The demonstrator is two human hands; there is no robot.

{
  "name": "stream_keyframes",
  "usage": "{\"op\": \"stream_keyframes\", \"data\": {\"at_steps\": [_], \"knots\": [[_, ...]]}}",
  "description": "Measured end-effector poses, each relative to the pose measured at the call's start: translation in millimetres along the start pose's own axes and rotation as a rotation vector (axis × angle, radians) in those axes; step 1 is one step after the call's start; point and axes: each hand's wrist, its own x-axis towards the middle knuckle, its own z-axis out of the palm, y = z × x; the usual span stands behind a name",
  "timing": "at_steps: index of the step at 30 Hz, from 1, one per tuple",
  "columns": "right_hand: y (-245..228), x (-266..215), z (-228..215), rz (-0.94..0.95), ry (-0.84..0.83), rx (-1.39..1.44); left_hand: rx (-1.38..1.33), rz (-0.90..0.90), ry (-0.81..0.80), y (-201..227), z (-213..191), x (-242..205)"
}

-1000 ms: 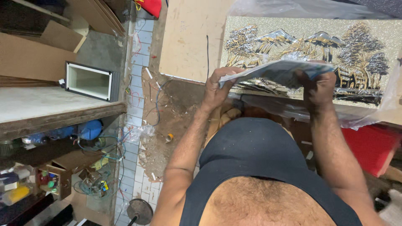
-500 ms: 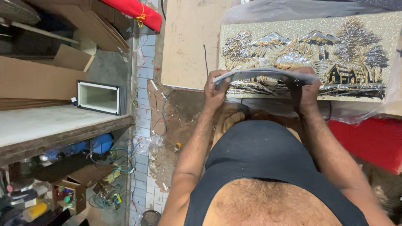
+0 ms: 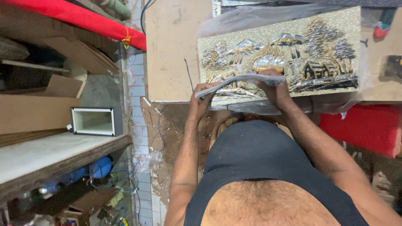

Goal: The person repeatedly flips through a stack of printed papers, separating them into smaller piles on a workbench. The person handles the papers by hand, moving them from one side to the other in a repetitive sorting motion.

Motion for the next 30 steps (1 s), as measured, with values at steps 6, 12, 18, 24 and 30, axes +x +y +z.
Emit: {"op": "stream_keyframes", "data": {"at_steps": [6, 12, 18, 24, 30], "knots": [[-23, -2, -37, 0.098, -0.075, 0.127, 0.039, -0.111, 0.096, -9, -5, -2], [15, -46, -148, 0.020, 0.531, -1.035, -0.199, -0.273, 0.304, -40, 9, -15], [43, -75, -203, 0.103, 0.468, -1.018, -0.295, -0.279, 0.410, -68, 26, -11], [-28, -56, -236, 0.465, 0.431, -0.010, -0.329, -0.289, 0.457, -68, 25, -10], [-60, -50, -257, 0.257, 0.208, 0.460, -0.565, -0.216, 0.597, -38, 23, -22]]}}
